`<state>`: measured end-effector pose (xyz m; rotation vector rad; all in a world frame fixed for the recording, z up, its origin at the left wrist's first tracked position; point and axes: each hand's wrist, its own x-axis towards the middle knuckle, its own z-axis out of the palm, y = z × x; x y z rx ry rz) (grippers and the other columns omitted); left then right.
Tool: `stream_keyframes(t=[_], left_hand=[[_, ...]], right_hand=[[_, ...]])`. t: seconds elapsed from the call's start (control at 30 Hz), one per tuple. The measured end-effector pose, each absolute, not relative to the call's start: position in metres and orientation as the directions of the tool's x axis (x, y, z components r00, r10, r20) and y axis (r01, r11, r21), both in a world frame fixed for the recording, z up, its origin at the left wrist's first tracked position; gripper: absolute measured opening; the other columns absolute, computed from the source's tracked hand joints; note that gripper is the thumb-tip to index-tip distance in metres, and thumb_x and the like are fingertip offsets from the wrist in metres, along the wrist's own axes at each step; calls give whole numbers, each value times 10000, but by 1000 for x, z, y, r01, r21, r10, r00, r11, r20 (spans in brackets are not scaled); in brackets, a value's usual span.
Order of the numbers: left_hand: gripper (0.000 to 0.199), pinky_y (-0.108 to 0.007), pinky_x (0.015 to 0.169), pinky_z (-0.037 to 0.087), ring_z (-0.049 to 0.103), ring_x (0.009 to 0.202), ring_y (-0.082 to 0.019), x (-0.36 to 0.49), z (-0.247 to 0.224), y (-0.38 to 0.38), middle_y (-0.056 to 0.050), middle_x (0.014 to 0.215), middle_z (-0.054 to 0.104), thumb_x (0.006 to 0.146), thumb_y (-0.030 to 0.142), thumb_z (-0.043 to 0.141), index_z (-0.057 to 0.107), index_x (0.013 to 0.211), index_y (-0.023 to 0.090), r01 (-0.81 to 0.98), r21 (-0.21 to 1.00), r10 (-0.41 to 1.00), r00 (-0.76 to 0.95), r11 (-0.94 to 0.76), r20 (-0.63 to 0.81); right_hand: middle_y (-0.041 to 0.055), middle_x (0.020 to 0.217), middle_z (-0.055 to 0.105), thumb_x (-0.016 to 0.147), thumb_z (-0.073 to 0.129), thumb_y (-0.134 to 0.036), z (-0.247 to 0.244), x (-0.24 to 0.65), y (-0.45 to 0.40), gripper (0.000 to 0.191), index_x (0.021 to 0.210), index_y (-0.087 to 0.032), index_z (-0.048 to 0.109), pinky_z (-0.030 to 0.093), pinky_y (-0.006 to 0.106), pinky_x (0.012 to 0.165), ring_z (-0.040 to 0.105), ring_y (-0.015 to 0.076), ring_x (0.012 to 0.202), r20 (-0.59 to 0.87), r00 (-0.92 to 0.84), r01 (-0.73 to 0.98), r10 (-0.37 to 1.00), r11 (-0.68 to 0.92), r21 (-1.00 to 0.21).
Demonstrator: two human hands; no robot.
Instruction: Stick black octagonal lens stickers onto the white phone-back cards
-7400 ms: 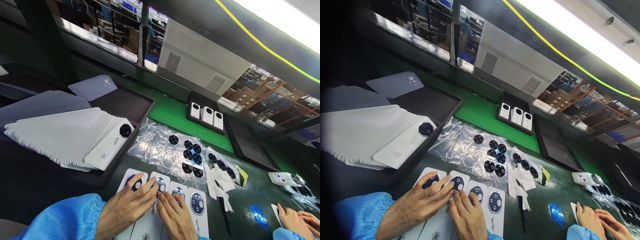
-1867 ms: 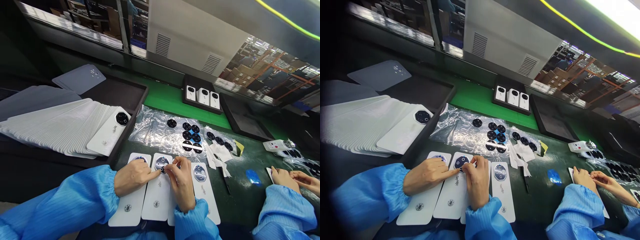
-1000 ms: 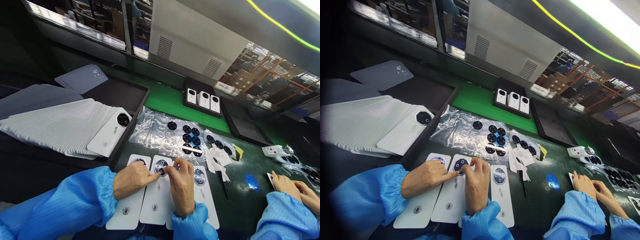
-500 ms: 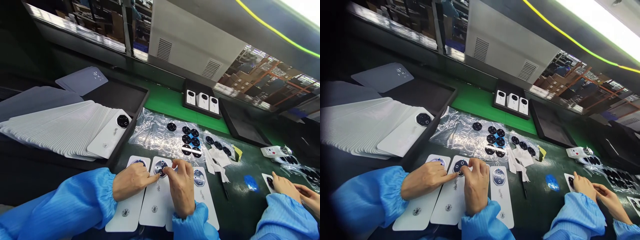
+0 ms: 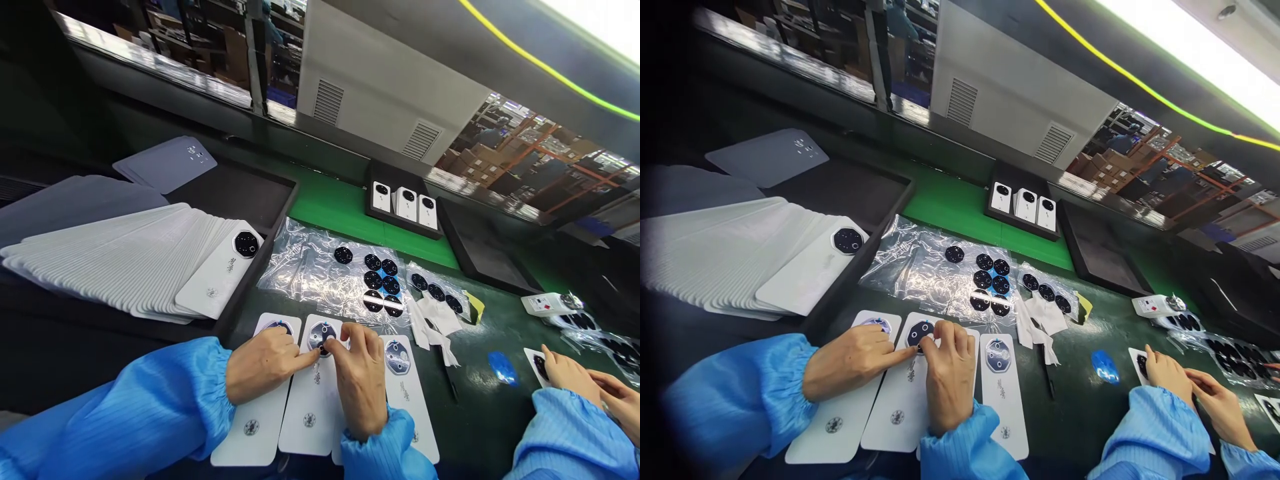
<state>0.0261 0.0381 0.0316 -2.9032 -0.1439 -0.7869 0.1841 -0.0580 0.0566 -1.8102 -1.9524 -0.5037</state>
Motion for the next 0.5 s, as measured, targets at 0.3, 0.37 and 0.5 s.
stream_keyframes(t=[0.3, 0.37, 0.5], left_hand=[[329, -292, 464, 366, 484, 447, -144, 25, 29, 39, 47, 519, 537, 900, -27, 332, 561, 1078, 129, 113, -98, 50, 869, -989, 493], [331, -295, 459, 366, 483, 447, -150, 25, 29, 39, 45, 517, 533, 901, -22, 331, 562, 1083, 130, 116, -98, 53, 867, -988, 495], [327, -292, 453, 361, 481, 444, -148, 26, 29, 39, 46, 514, 535, 906, -22, 326, 564, 1070, 131, 109, -90, 49, 860, -990, 507]], right_hand=[[49, 867, 549, 885, 508, -46, 61, 187, -58, 236, 769, -220, 619, 380, 324, 680, 451, 200, 834, 540, -71, 994, 838, 105, -31], [43, 846, 545, 884, 514, -47, 61, 186, -58, 244, 744, -221, 612, 369, 318, 654, 450, 195, 817, 529, -98, 992, 843, 126, -18], [51, 840, 539, 909, 471, -52, 60, 184, -57, 271, 741, -211, 612, 369, 318, 662, 447, 195, 824, 538, -84, 993, 839, 116, -26]])
